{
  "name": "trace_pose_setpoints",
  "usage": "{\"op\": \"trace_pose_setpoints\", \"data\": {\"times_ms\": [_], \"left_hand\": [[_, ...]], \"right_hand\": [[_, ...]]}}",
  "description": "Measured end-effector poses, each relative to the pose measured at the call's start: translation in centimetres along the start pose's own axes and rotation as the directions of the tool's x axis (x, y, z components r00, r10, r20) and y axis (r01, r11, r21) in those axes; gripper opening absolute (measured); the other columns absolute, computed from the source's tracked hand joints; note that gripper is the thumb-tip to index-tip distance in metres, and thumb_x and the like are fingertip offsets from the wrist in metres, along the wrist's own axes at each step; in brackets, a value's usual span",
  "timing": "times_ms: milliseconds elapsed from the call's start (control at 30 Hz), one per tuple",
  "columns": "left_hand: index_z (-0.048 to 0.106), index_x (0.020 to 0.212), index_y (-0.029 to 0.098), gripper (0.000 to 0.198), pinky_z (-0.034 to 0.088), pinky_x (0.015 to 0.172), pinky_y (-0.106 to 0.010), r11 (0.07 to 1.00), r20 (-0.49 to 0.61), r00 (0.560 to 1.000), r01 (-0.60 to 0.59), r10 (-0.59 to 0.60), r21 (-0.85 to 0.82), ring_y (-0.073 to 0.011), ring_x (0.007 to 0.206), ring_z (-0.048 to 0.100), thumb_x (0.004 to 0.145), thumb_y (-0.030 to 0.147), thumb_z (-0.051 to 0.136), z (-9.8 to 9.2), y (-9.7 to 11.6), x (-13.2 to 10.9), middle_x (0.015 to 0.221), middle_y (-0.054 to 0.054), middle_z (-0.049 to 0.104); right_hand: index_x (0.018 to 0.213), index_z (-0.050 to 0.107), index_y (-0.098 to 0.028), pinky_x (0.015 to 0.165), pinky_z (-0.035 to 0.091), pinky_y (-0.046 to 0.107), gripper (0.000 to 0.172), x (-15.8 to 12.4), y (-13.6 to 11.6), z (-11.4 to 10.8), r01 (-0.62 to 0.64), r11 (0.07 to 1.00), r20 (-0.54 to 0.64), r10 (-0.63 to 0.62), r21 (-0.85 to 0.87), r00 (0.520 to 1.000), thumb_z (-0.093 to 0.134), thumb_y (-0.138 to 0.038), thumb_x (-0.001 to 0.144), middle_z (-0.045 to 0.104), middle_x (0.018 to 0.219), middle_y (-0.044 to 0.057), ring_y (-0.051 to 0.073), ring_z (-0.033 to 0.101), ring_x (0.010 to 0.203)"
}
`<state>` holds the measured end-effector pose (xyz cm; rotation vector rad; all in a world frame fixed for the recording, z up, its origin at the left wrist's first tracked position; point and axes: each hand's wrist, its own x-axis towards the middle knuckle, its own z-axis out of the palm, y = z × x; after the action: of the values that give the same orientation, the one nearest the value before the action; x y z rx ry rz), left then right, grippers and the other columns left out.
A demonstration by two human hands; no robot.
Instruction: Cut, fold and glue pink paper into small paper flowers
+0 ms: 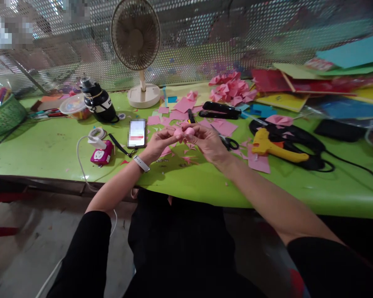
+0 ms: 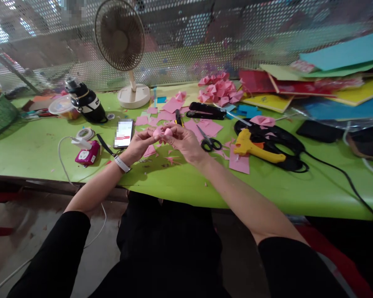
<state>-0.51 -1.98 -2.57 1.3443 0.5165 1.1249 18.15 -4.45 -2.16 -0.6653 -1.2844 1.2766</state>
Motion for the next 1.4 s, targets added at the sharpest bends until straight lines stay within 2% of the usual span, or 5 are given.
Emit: {"op": "trace_pose_setpoints", "data": {"times_ms": [333,667,967,1233,1400], "left_hand": [[0.074,0.069,0.021,0.030,0.050,0.084,-0.030,0.990,0.082,0.995,0.064,-0.053,-0.130,-0.0099,0.073,0.062,0.069,0.046,0.090,1.7,1.0,-0.4,0.072,0.003,0.066],[0.072,0.076,0.021,0.034,0.051,0.072,-0.028,0.981,0.083,0.991,0.116,-0.104,-0.156,-0.0094,0.068,0.061,0.069,0.049,0.089,1.9,0.8,-0.7,0.076,0.002,0.066],[0.067,0.072,0.017,0.039,0.052,0.063,-0.028,0.954,0.295,0.934,0.255,-0.201,-0.156,-0.0102,0.058,0.061,0.067,0.049,0.090,2.6,2.1,-1.4,0.066,0.002,0.064],[0.065,0.068,0.016,0.045,0.051,0.066,-0.028,0.943,0.324,0.914,0.303,-0.245,-0.141,-0.0118,0.060,0.062,0.067,0.056,0.088,2.7,2.3,-1.6,0.064,0.001,0.064],[0.064,0.067,0.019,0.041,0.050,0.068,-0.028,0.932,0.268,0.925,0.320,-0.269,-0.169,-0.0107,0.062,0.056,0.069,0.052,0.088,2.7,2.3,-1.6,0.066,0.001,0.060]], "right_hand": [[0.076,0.071,-0.026,0.079,0.055,0.034,0.027,-0.3,-0.5,0.3,-0.054,0.995,0.101,0.045,0.087,0.994,0.090,-0.045,0.070,0.068,0.110,-0.001,0.015,0.062,0.086],[0.078,0.070,-0.026,0.083,0.057,0.034,0.022,-0.7,-0.7,0.6,-0.065,0.995,0.161,0.051,0.081,0.986,0.088,-0.036,0.074,0.064,0.123,0.000,0.020,0.061,0.112],[0.079,0.059,-0.026,0.095,0.057,0.041,0.041,-1.5,-1.9,1.7,-0.122,0.990,0.236,0.100,0.076,0.966,0.095,-0.038,0.063,0.061,0.128,0.002,0.025,0.055,0.128],[0.078,0.056,-0.023,0.094,0.054,0.041,0.037,-1.9,-2.4,1.9,-0.216,0.963,0.315,0.157,0.161,0.936,0.085,-0.046,0.076,0.061,0.140,0.004,0.024,0.061,0.120],[0.079,0.056,-0.024,0.067,0.054,0.030,0.037,-1.7,-2.4,2.1,-0.271,0.943,0.282,0.211,0.194,0.936,0.084,-0.049,0.077,0.070,0.119,0.002,0.013,0.064,0.076]]}}
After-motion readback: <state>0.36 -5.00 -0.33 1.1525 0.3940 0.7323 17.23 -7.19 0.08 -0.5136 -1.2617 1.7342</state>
